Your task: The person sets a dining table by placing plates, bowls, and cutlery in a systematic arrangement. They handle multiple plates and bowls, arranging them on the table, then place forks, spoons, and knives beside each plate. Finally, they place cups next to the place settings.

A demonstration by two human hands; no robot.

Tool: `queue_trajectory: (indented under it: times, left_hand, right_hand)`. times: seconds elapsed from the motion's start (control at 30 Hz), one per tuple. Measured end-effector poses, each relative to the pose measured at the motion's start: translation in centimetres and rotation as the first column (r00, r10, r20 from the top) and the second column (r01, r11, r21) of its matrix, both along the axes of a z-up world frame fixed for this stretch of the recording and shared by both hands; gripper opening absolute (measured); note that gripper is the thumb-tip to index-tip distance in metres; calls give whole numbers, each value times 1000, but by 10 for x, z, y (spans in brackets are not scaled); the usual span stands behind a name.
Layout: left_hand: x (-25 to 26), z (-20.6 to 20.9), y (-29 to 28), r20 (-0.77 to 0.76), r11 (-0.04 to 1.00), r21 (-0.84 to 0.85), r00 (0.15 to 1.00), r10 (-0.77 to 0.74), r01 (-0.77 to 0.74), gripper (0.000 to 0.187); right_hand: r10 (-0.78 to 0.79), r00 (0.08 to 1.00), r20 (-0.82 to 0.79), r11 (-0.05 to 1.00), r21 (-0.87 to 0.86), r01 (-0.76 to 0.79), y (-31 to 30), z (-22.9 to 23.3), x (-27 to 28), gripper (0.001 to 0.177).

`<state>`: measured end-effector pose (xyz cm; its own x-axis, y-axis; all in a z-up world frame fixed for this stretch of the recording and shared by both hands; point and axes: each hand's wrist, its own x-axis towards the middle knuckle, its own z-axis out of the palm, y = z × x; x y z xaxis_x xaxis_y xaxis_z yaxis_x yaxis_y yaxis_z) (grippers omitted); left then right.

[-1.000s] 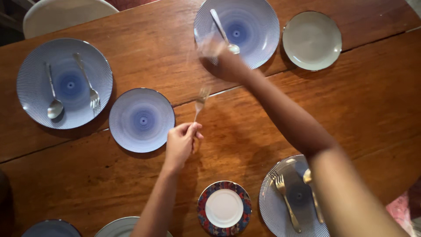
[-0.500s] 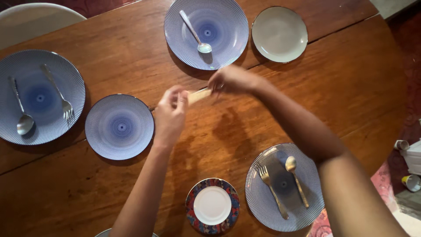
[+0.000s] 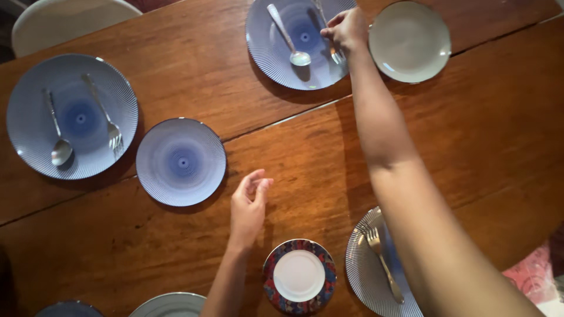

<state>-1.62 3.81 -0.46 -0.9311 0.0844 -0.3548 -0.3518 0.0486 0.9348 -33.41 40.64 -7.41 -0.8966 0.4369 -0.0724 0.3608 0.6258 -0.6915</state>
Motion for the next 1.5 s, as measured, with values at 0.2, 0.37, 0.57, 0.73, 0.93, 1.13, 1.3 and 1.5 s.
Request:
queue_trajectory:
  times: [0.2,0.37,0.57,0.73,0.93,1.13,1.3,1.5]
  left_hand:
    - [13,5,-19,144,999,-17,989,45,-43,32]
    - [9,4,-29,100,998,-1,993,61,-61,32]
    - [4,7,-27,87,999,-10,995,52,-51,32]
    - [4,5,-27,73,999,-8,996,46,-46,33]
    - [5,2,-32,47,998,-1,997,56,-56,33]
    - [10,9,-40,97,996,9,991,92,-93,32]
    - [19,-6,-63,101,968,-36,963,251,-249,29]
    - [35,-38,-112,331,932,-102,872,362,-348,33]
  right_hand:
    - [-113,994,4,991,67,113,-13,-9,-8,16]
    - [-113,993,-44,993,38,115,-15,-9,-9,9]
    - [-79,985,-150,981,163,103,-18,-13,-9,16]
    - [-3,983,-185,958,282,56,-18,-17,-7,21]
    - [12,970,-245,949,308,66,-20,-23,-6,35]
    - [84,912,-402,869,477,130,-38,-10,-8,24]
    - [420,645,-639,907,284,-309,-134,26,44,6]
    - [576,806,-135,791,-155,-591,-270,24,172,12]
